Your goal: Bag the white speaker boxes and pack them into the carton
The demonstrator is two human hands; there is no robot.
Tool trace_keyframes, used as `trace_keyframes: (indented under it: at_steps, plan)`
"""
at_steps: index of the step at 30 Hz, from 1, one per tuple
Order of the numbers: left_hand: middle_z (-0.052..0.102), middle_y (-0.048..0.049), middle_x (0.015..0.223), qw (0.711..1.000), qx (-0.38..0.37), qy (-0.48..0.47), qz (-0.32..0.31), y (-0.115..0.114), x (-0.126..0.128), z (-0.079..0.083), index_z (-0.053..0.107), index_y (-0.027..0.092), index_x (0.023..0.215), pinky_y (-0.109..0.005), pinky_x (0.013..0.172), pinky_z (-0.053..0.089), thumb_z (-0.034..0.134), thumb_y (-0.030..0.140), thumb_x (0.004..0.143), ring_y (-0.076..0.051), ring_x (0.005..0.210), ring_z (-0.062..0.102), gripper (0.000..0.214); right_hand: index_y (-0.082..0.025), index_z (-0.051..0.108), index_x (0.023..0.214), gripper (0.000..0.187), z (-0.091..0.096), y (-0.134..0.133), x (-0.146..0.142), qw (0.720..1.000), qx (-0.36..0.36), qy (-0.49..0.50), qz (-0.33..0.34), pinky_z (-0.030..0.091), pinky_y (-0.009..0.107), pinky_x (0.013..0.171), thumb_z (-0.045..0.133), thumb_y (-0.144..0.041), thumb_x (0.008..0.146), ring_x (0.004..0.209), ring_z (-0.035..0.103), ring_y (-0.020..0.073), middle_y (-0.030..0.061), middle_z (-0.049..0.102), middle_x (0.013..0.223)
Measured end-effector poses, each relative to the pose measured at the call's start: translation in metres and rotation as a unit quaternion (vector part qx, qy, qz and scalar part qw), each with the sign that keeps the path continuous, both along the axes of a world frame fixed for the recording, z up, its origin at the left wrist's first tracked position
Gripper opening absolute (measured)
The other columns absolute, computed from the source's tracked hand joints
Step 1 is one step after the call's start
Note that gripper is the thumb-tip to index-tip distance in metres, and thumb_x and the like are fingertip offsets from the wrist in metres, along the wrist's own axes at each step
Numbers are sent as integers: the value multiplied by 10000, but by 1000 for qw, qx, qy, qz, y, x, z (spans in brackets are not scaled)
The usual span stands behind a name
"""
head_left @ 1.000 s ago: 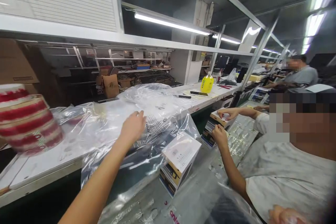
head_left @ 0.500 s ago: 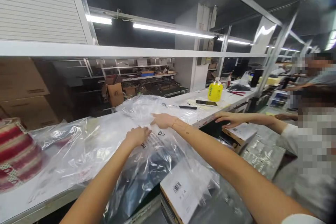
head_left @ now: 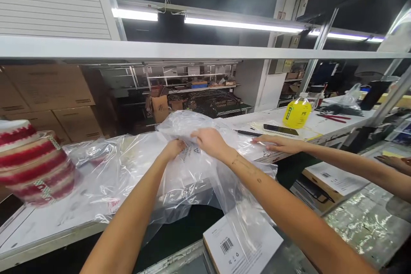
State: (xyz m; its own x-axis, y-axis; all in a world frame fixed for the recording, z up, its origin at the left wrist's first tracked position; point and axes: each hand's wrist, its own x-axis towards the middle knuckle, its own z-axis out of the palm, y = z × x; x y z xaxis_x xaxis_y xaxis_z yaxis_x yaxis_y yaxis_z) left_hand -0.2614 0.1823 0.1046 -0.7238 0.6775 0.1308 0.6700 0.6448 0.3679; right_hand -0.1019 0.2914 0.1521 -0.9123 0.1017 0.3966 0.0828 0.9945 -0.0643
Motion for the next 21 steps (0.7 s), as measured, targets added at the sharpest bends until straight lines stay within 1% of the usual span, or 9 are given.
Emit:
trace_keyframes:
  at_steps: [3, 5, 7, 9, 11, 13, 15, 18, 21]
  plan:
    - [743, -141, 1052, 996, 75, -14, 51, -24, -1, 21, 734, 92, 1027, -400, 861, 547, 563, 222, 868, -285, 1008, 691, 266, -219, 762, 1109, 405, -30, -21, 42, 998, -18, -51, 34, 514, 348, 867, 447, -82, 895, 960, 695, 240, 125, 620, 1321]
    - [753, -159, 1022, 992, 104, -14, 65, -56, 18, 40, 755, 81, 964, -407, 877, 540, 528, 189, 834, -324, 1008, 694, 283, -224, 727, 1171, 430, -40, -40, 81, 998, -50, -3, 48, 532, 366, 852, 442, -65, 891, 931, 691, 219, 136, 459, 1496]
    - [753, -129, 1084, 989, 139, -18, 35, -100, 58, 51, 766, 129, 978, -410, 976, 503, 524, 254, 861, -321, 1080, 673, 297, -234, 682, 1232, 425, -44, -63, 124, 983, -123, 110, 78, 544, 345, 838, 424, -84, 930, 925, 677, 189, 126, 499, 1440]
    - [722, -65, 1218, 973, 218, -63, -42, -148, 118, 41, 757, 230, 1080, -397, 1078, 447, 522, 463, 921, -293, 1202, 622, 367, -236, 700, 1166, 326, -45, -86, 165, 943, -218, 236, 86, 542, 275, 788, 446, -154, 979, 924, 662, 163, 81, 638, 1188]
    - [654, -46, 1356, 933, 270, -208, -115, -190, 188, 7, 673, 320, 1287, -407, 1104, 442, 570, 629, 876, -291, 1288, 575, 524, -230, 726, 1073, 224, -49, -109, 195, 893, -298, 337, 21, 517, 231, 694, 520, -244, 986, 879, 649, 153, 52, 677, 1016]
    - [469, -65, 1549, 897, 276, -295, -179, -217, 253, -45, 446, 361, 1508, -440, 1111, 445, 735, 665, 729, -327, 1374, 496, 884, -217, 736, 1045, 200, -58, -129, 213, 838, -357, 403, -87, 466, 220, 597, 590, -325, 962, 773, 619, 141, 45, 687, 952]
    - [415, -89, 1581, 879, 270, -346, -187, -231, 305, -101, 382, 344, 1546, -454, 1096, 461, 722, 595, 782, -331, 1395, 473, 872, -200, 734, 1062, 250, -72, -143, 222, 786, -402, 440, -166, 417, 214, 543, 633, -389, 935, 692, 575, 120, 47, 688, 937]
    - [619, -112, 1396, 870, 285, -378, -139, -244, 344, -160, 579, 285, 1421, -418, 1042, 512, 669, 495, 855, -310, 1260, 605, 611, -182, 725, 1075, 320, -93, -155, 231, 739, -455, 454, -203, 399, 202, 529, 668, -441, 897, 675, 558, 106, 44, 680, 919]
    - [748, -83, 1157, 860, 329, -384, -66, -272, 342, -173, 769, 254, 1128, -372, 1036, 510, 588, 459, 916, -271, 1117, 680, 347, -171, 713, 1068, 375, -114, -158, 245, 742, -491, 405, -208, 374, 204, 464, 685, -482, 860, 551, 503, 91, 15, 649, 782]
